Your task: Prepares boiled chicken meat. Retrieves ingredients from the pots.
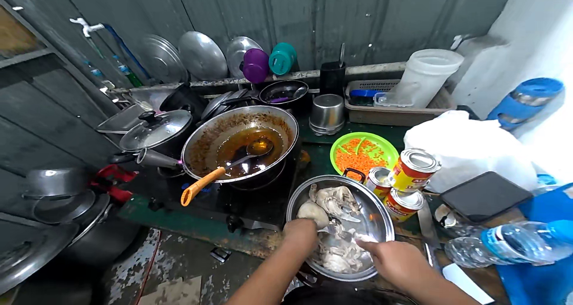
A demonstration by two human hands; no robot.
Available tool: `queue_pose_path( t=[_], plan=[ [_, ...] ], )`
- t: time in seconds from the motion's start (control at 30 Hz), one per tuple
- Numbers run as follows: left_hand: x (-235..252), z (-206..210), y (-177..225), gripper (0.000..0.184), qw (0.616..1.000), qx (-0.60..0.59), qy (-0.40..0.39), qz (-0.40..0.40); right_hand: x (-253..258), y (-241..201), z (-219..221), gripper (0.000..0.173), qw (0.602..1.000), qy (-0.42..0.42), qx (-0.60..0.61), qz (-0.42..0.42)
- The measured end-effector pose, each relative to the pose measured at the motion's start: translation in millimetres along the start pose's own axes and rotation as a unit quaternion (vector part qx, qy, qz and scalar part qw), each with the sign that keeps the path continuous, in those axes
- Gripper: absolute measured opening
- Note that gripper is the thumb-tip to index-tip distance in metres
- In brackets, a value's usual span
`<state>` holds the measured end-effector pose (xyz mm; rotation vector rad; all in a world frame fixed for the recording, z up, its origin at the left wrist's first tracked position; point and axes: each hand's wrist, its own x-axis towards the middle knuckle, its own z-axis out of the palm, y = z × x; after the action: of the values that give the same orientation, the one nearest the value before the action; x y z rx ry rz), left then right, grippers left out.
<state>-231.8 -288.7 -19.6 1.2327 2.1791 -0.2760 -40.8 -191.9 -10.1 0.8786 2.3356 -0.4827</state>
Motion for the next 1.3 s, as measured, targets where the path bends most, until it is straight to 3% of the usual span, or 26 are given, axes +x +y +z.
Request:
queue_pose_path(
  t=[0.1,0.23,0.43,0.53,0.8,0.93,1.13,1.3],
  plan=[
    [0,2,1,0.033,1.0,0.002,0.003,-0.002,-11,-5,9,0.048,1.0,-0.002,0.01,-0.022],
    [-6,-1,2,0.033,1.0,0.01,-0.014,0.003,-8,6,2,0.051,0.998,0.041,0.038,0.015],
    [-13,6,-3,0.033,1.0,0.026,-0.008,0.004,-11,12,2,0.048,1.0,0.003,0.03,0.002],
    [-21,9,1,0.035,0.998,0.063,-0.007,0.012,-17,21,-8,0.048,0.998,0.033,0.061,0.007],
    [-31,5,3,0.039,0.992,0.122,-0.018,0.026,-3,13,-9,0.049,0.999,0.014,0.014,0.032],
    [-33,4,8,0.037,0.991,0.133,-0.027,0.021,-6,-7,-13,0.05,0.999,0.028,0.014,-0.02],
    [-37,8,5,0.034,0.99,0.131,-0.034,0.035,5,8,-15,0.049,1.0,-0.01,0.009,0.019],
    [-43,10,8,0.033,0.992,0.117,-0.029,0.031,-1,-8,-7,0.05,1.0,-0.011,0.009,-0.019]
  ],
)
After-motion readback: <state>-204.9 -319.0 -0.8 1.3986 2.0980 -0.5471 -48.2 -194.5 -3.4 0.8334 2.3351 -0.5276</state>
